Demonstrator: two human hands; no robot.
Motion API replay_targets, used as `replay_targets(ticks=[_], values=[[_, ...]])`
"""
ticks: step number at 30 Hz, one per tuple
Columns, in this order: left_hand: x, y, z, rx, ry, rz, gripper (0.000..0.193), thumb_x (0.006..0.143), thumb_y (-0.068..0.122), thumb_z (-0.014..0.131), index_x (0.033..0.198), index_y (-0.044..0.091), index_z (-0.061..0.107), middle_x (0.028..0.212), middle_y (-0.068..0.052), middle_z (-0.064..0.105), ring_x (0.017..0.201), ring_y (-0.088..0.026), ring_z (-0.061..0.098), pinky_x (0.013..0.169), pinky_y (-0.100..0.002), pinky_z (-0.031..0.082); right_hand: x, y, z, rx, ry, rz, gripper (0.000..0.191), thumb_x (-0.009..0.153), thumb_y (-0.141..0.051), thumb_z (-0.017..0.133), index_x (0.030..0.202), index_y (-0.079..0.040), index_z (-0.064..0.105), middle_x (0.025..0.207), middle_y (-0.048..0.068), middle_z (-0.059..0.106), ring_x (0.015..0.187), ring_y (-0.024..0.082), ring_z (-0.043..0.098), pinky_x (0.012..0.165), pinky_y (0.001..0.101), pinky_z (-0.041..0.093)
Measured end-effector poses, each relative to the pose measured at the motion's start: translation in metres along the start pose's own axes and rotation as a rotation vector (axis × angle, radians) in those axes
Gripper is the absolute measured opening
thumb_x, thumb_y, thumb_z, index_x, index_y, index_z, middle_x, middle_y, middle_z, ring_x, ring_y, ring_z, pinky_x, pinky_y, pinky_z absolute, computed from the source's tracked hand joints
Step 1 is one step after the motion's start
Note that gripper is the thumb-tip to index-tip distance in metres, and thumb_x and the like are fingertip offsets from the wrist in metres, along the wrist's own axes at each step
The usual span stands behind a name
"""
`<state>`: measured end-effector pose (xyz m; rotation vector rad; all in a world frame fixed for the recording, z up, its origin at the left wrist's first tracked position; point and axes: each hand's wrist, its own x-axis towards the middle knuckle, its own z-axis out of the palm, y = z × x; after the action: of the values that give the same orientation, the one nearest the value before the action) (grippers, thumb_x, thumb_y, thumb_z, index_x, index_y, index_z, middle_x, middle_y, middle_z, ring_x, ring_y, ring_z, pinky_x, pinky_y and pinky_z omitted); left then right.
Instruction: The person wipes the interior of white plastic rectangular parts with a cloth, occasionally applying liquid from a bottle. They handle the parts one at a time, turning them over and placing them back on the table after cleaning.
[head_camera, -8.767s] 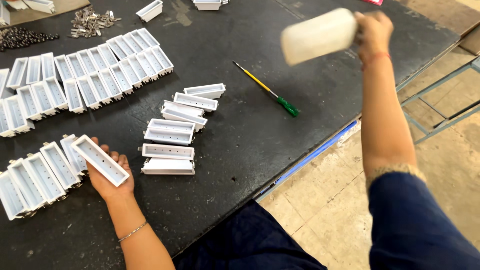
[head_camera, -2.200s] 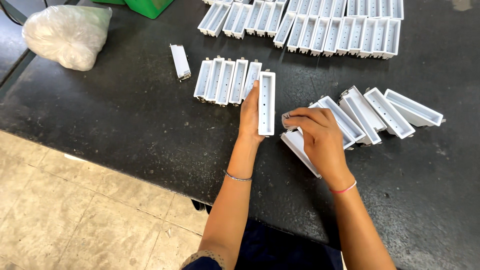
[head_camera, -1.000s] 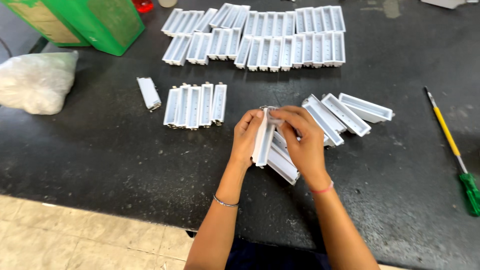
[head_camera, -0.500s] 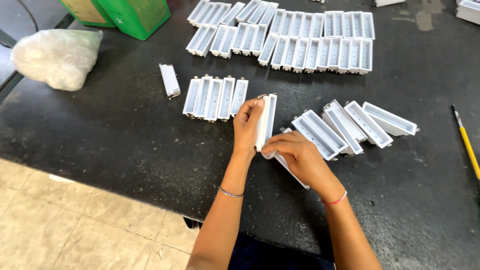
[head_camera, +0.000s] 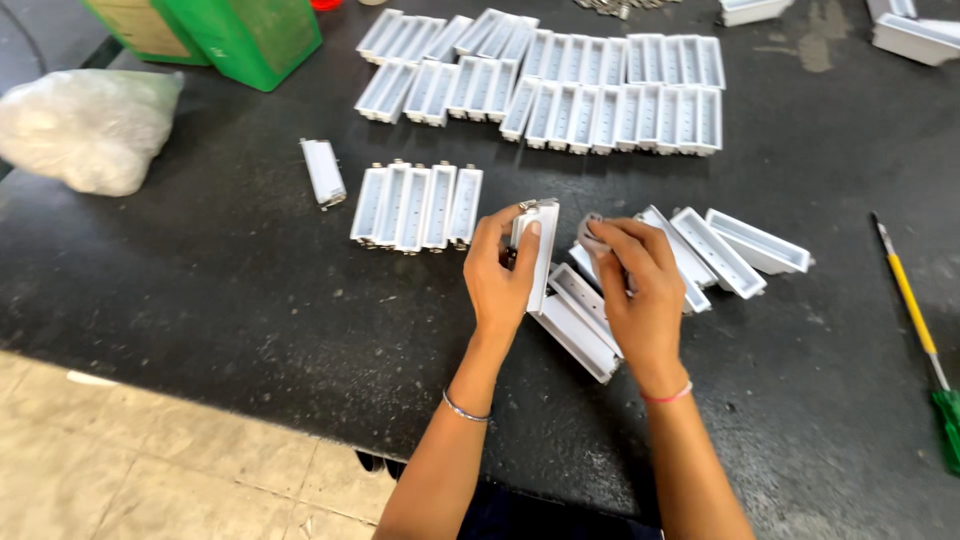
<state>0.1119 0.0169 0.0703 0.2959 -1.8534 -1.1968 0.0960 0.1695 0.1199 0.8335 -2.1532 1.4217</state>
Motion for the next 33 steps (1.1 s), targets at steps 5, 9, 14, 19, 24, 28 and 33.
replay_targets(ticks=[5, 9, 14, 19, 24, 28, 33], values=[[-0.019, 0.021, 0.007, 0.045, -0.096, 0.120, 0.028, 0.098, 0.021, 0.071, 0.123, 0.009, 0.066, 0.104, -0.009, 0.068, 0.084, -0.026, 0.070, 0.071, -0.034, 0.056, -0.004, 0.004, 0.007, -0.059, 0.053, -0.032, 0.033, 0.097, 0.008, 0.063, 0.127, -0.005, 0.069, 0.123, 0.012, 0.063, 0.102, 0.025, 0.067, 0.080, 0.0320, 0.056], [-0.024, 0.020, 0.015, 0.005, -0.034, 0.095, 0.029, 0.099, 0.021, 0.071, 0.124, 0.008, 0.065, 0.103, -0.010, 0.066, 0.082, -0.026, 0.069, 0.069, -0.036, 0.056, -0.010, 0.006, 0.016, -0.137, 0.026, -0.036, 0.035, 0.093, 0.009, 0.063, 0.125, -0.003, 0.069, 0.120, 0.015, 0.062, 0.102, 0.030, 0.064, 0.082, 0.0363, 0.054], [-0.006, -0.007, 0.005, 0.097, 0.187, 0.207, 0.027, 0.105, 0.021, 0.070, 0.125, 0.005, 0.064, 0.102, -0.008, 0.064, 0.085, -0.021, 0.064, 0.076, -0.033, 0.054, -0.026, 0.001, 0.034, -0.124, -0.175, -0.127, 0.032, 0.086, 0.009, 0.062, 0.115, -0.002, 0.069, 0.116, 0.016, 0.064, 0.105, 0.036, 0.064, 0.090, 0.0426, 0.053], [0.021, -0.038, -0.017, -0.107, 0.303, -0.173, 0.032, 0.098, 0.023, 0.070, 0.121, 0.001, 0.067, 0.087, -0.003, 0.059, 0.064, -0.008, 0.046, 0.056, -0.026, 0.041, -0.031, 0.001, 0.041, -0.071, -0.462, -0.109, 0.026, 0.084, 0.005, 0.063, 0.105, -0.005, 0.074, 0.109, 0.011, 0.069, 0.100, 0.035, 0.065, 0.085, 0.0418, 0.053], [0.027, -0.050, -0.027, -0.201, 0.375, -0.190, 0.033, 0.100, 0.026, 0.069, 0.121, 0.001, 0.066, 0.089, 0.000, 0.060, 0.070, -0.006, 0.048, 0.060, -0.025, 0.043, -0.020, 0.008, 0.028, 0.003, -0.467, 0.053, 0.031, 0.085, 0.006, 0.060, 0.108, -0.007, 0.077, 0.109, 0.010, 0.071, 0.095, 0.031, 0.070, 0.081, 0.0376, 0.054], [0.027, -0.051, -0.029, -0.184, 0.355, -0.216, 0.034, 0.100, 0.028, 0.068, 0.122, 0.002, 0.066, 0.087, -0.001, 0.059, 0.072, -0.007, 0.048, 0.061, -0.025, 0.042, -0.014, 0.012, 0.022, 0.016, -0.406, 0.071, 0.030, 0.087, 0.006, 0.062, 0.110, -0.007, 0.076, 0.111, 0.010, 0.071, 0.095, 0.028, 0.071, 0.081, 0.0351, 0.055], [0.025, -0.063, -0.025, -0.240, 0.323, -0.266, 0.038, 0.102, 0.033, 0.064, 0.122, 0.002, 0.066, 0.094, -0.002, 0.062, 0.080, -0.009, 0.052, 0.071, -0.027, 0.046, -0.011, 0.013, 0.019, -0.002, -0.398, 0.122, 0.031, 0.087, 0.006, 0.062, 0.111, -0.007, 0.076, 0.110, 0.010, 0.070, 0.092, 0.026, 0.071, 0.080, 0.0344, 0.055]])
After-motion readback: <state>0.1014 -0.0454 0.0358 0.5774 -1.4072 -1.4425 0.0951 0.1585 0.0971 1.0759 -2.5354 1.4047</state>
